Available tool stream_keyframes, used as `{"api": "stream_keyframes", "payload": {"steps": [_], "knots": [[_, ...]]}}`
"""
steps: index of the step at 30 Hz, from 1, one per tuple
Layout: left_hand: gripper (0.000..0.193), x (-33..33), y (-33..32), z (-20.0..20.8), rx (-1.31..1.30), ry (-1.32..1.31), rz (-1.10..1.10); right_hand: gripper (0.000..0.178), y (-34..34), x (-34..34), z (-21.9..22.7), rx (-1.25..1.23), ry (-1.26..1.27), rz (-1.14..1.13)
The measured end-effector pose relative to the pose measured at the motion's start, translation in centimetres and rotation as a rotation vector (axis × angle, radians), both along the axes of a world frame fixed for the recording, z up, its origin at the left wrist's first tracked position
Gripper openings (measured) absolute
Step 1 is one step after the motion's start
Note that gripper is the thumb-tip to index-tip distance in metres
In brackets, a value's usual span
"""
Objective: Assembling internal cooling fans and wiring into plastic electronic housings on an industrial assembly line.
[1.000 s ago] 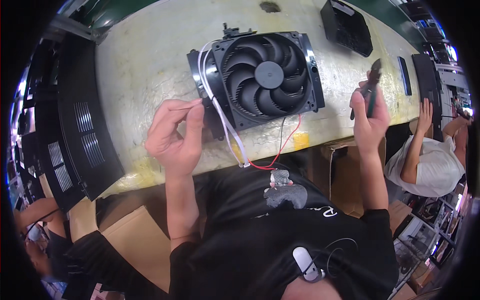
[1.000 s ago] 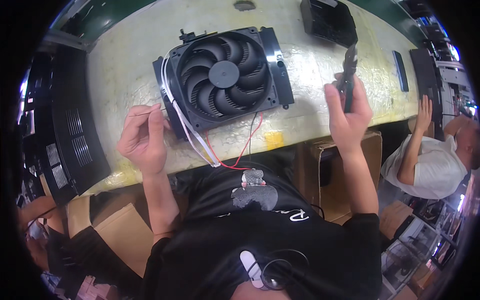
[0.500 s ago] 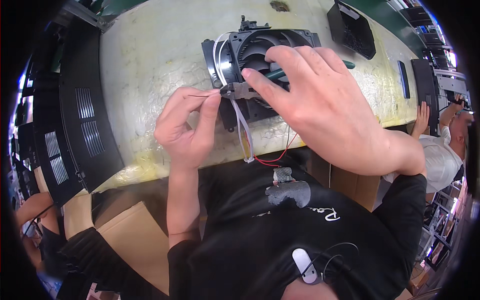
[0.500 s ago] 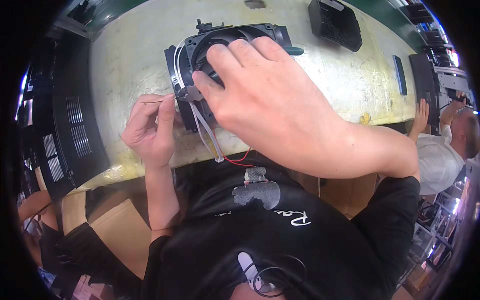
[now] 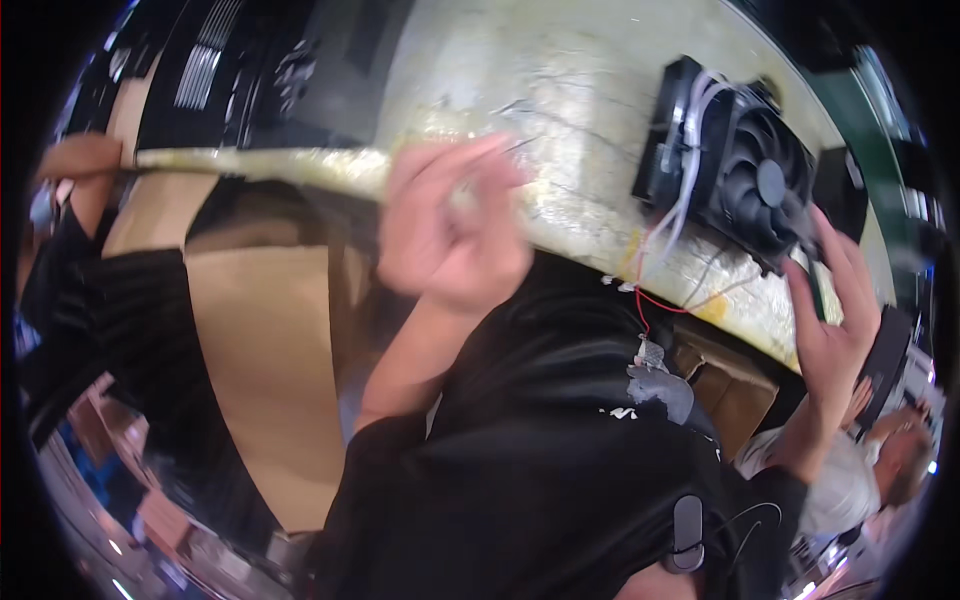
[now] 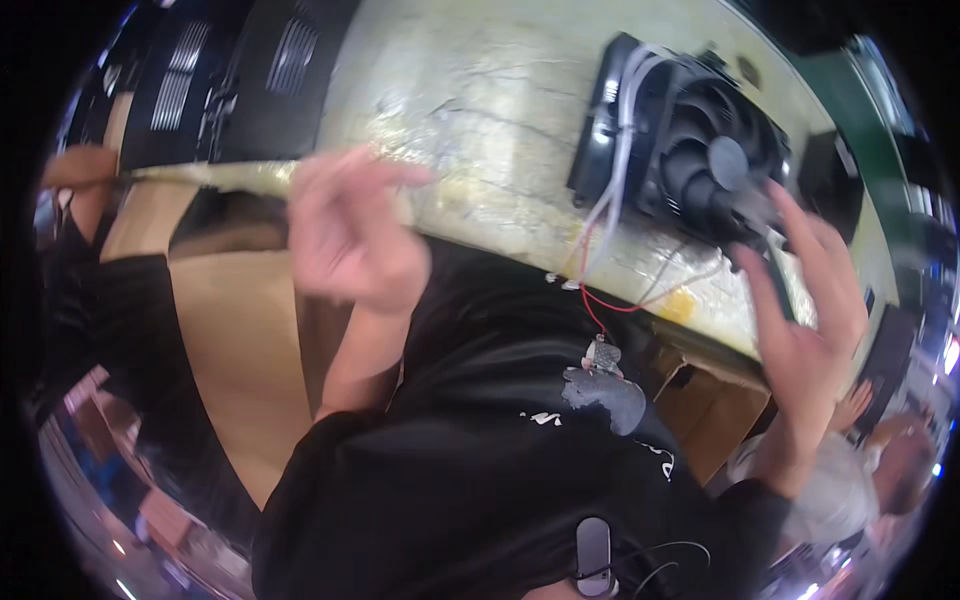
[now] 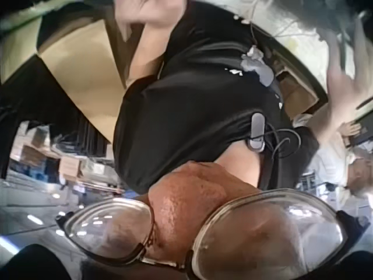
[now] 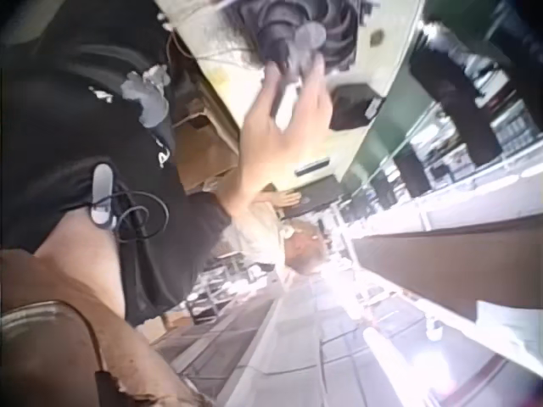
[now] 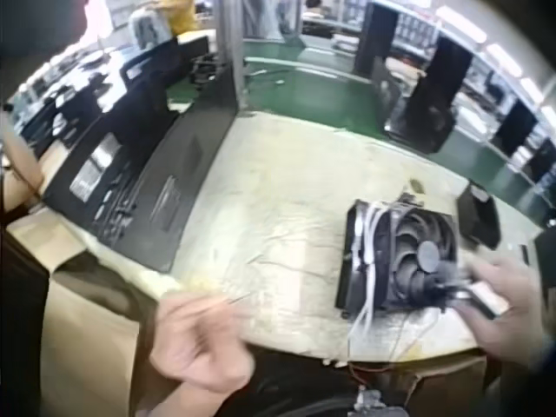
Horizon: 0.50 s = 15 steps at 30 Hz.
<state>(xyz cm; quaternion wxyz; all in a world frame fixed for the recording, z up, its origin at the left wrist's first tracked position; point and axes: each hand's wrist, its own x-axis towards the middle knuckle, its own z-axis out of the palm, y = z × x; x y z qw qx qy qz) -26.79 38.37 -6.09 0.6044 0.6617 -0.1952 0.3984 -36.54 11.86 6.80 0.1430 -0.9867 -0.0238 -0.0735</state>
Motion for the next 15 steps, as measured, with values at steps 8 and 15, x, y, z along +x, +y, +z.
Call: {"api": "stream_keyframes", "payload": {"steps": [8,15], "knots": [[0.014,-3.8,10.2,-15.7,0.567,0.711,0.250,0.039,-13.7,-6.8,-10.8,-0.028,-0.067,-0.512],[0.033,-3.0,10.5,-12.5,0.919,1.248,0.112,0.046,-9.5,-5.4,-7.9,0.071,-0.414,-0.313]]}}
